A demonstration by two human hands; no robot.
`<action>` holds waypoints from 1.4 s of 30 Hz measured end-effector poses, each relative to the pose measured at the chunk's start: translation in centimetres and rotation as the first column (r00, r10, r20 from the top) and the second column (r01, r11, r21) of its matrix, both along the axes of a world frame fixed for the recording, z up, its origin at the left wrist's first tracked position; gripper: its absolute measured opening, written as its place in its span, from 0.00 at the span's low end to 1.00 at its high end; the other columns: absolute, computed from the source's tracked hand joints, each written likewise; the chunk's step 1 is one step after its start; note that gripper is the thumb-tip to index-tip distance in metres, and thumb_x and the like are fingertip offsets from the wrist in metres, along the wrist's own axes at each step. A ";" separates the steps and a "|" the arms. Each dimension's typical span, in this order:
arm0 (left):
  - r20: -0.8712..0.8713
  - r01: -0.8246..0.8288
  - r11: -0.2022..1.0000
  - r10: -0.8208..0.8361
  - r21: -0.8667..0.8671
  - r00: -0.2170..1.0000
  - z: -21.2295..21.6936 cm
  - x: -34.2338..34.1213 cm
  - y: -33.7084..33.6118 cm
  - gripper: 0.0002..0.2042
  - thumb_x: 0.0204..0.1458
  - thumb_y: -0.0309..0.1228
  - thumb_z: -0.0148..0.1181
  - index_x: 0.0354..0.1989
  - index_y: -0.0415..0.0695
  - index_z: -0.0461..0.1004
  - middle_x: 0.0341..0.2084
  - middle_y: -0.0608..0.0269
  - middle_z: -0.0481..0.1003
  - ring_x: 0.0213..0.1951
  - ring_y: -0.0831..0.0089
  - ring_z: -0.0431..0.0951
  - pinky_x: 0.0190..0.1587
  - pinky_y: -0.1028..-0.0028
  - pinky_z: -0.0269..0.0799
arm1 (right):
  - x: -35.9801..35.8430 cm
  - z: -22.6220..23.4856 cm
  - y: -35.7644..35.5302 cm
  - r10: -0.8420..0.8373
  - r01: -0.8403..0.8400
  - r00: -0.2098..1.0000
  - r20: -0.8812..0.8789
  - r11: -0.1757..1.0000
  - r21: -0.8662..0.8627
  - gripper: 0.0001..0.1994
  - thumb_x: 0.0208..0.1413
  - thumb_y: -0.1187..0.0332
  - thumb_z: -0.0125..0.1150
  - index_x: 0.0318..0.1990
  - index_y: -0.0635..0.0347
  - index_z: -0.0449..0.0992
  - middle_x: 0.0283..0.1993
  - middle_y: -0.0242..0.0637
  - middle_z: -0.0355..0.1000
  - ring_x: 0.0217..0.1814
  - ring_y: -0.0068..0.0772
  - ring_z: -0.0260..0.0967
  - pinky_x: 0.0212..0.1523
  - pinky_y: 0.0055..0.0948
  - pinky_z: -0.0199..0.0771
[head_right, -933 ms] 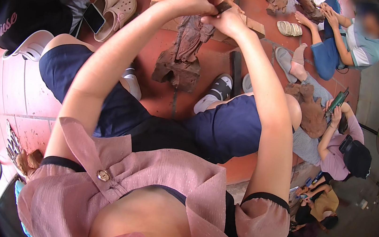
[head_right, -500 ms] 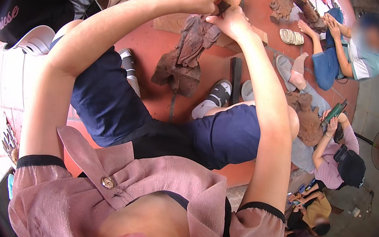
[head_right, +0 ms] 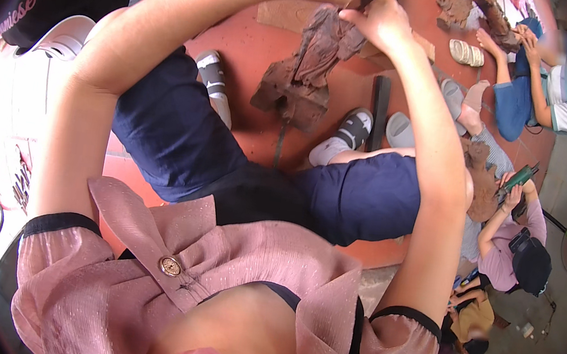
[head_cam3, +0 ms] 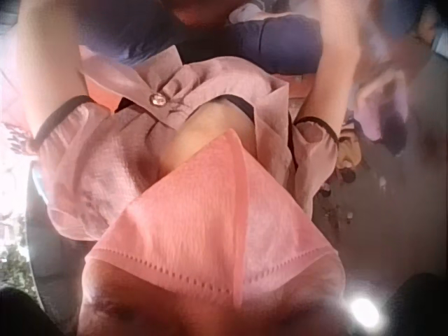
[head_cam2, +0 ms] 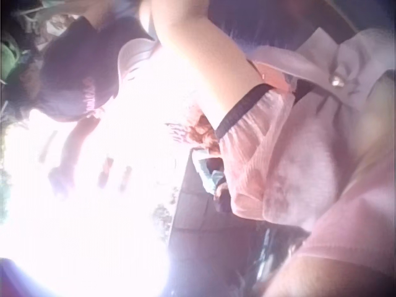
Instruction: The person sits on the floor and uses a small metal tool to carve and shape a brown clay figure mounted on a wooden block. They repeatedly scrape, smooth, and refine the surface of the clay, rotating the piece as needed to access different sides.
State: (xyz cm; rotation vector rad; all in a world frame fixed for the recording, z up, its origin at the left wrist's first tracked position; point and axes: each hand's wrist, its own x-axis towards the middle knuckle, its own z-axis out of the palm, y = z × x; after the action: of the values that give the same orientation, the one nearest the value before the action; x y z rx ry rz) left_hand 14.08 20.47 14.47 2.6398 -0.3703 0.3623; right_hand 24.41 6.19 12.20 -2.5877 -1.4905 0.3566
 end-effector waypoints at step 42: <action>-0.035 -0.032 0.999 0.031 -0.021 0.999 2.7 -1.4 0.8 0.07 0.43 0.31 0.58 0.29 0.42 0.75 0.26 0.50 0.76 0.33 0.54 0.76 0.43 0.63 0.67 | -2.8 3.1 0.0 0.053 -0.008 0.987 -0.149 0.958 0.286 0.16 0.41 0.67 0.68 0.35 0.69 0.74 0.29 0.51 0.74 0.37 0.45 0.75 0.39 0.36 0.73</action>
State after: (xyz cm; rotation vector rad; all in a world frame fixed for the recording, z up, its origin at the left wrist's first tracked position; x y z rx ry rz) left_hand 12.72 21.26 17.20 2.6298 -0.3120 0.3283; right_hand 21.65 6.20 15.28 -2.2616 -1.4137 0.3124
